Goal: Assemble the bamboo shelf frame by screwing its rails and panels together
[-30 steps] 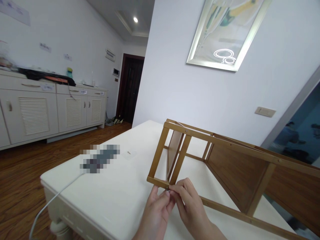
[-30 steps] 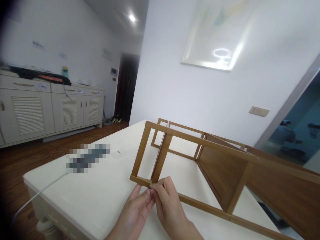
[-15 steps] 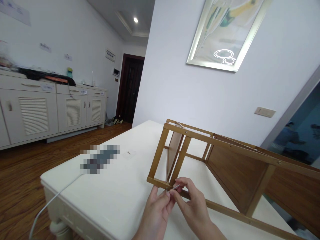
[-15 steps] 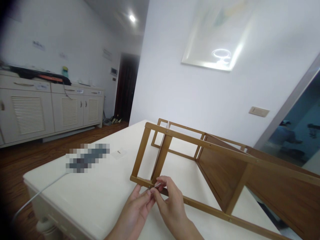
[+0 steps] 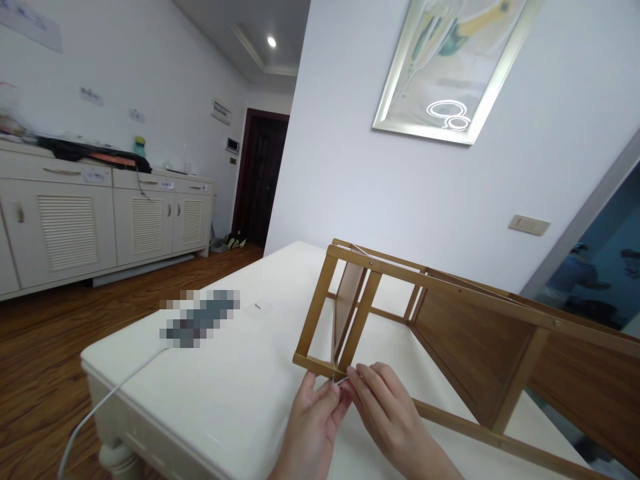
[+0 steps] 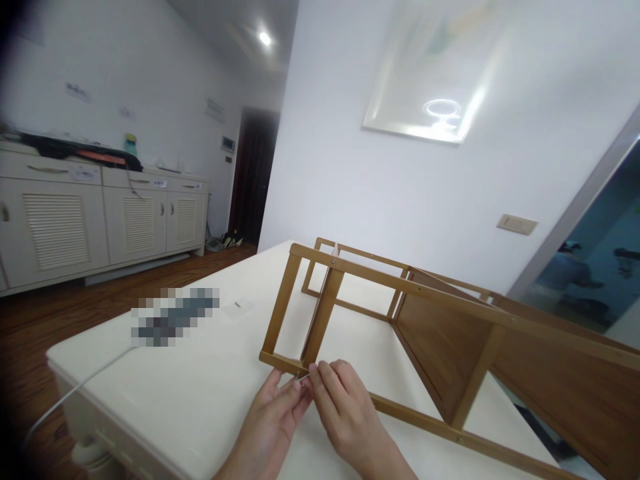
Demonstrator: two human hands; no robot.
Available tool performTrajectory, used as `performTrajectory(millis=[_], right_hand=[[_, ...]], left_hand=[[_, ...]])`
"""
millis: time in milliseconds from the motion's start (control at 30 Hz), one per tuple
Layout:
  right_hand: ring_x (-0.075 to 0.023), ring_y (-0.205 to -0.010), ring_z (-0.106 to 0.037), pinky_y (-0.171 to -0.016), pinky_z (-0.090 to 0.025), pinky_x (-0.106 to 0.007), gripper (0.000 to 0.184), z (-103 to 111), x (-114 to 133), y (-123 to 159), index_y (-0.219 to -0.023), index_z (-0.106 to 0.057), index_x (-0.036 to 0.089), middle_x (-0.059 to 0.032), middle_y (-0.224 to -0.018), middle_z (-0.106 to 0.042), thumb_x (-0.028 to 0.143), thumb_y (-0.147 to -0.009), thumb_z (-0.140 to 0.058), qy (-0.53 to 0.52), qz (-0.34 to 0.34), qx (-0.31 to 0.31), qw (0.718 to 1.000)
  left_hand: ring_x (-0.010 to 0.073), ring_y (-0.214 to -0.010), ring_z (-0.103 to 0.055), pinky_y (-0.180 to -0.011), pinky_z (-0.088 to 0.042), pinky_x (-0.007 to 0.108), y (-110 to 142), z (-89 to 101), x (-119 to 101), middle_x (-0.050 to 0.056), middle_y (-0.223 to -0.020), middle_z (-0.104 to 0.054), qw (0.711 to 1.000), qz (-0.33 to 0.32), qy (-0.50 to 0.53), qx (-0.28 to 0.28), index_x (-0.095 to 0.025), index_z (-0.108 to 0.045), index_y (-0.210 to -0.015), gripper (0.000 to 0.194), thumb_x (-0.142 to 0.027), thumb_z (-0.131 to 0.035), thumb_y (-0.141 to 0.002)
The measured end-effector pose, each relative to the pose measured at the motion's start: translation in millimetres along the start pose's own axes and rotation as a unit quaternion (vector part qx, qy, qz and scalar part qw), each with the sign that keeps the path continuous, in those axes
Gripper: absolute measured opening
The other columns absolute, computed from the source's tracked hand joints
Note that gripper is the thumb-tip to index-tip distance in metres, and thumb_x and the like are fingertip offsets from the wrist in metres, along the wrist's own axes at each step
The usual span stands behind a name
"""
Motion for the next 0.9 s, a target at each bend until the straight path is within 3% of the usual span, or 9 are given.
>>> performTrajectory(millis=[200,433,733,900], right_hand=[[-0.0238,-0.085,-0.055,-0.066,-0.050,-0.040,0.038,8,3,-10,-0.129,-0.056,0.010,-0.0160,-0.104,-0.066,0.005,-0.091,-0.053,0.014,0.020,-0.007,1.000],[-0.0185,-0.068,-0.045,-0.058,-0.039,-0.035,0.022,13,10,-22,-0.110,-0.061,0.011,-0.0076,-0.078,-0.059,0.008,-0.097,-0.044,0.029,0.011,0.022,0.999],[-0.0181,-0.067,-0.040,-0.060,-0.033,-0.034,0.022,9,15,-20,-0.092,-0.060,0.013,-0.0064,-0.074,-0.055,0.006,-0.097,-0.040,0.053,0.018,0.024,0.998],[-0.0181,-0.068,-0.038,-0.061,-0.030,-0.034,0.016,3,14,-14,-0.091,-0.059,0.012,-0.0058,-0.074,-0.053,0.007,-0.096,-0.045,0.033,0.006,0.030,0.999]], left_hand=[[0.0197,-0.100,-0.070,-0.100,-0.051,0.035,1,-0.9,-2,0.009,-0.099,-0.074,1.000,-0.002,-0.007,0.007,-0.017,-0.050,-0.120,0.053,-0.017,-0.080,-0.077],[0.0191,-0.094,-0.071,-0.092,-0.053,0.034,0,-1.4,-2,0.008,-0.097,-0.073,1.000,-0.011,-0.016,0.000,-0.017,-0.052,-0.115,0.050,-0.020,-0.082,-0.075],[0.0174,-0.089,-0.069,-0.086,-0.054,0.033,-1,0.9,1,0.007,-0.093,-0.072,1.000,-0.015,-0.013,-0.002,-0.017,-0.053,-0.110,0.046,-0.019,-0.082,-0.074],[0.0157,-0.085,-0.068,-0.084,-0.054,0.031,-1,0.8,1,0.006,-0.091,-0.071,1.000,-0.012,-0.013,-0.016,-0.017,-0.054,-0.109,0.045,-0.018,-0.082,-0.074]])
Point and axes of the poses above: each hand's wrist, its own y-axis away from the middle knuckle, its own z-axis out of the back of the hand, x = y × z, the point moved 2 cm from there along -y, towards the middle knuckle
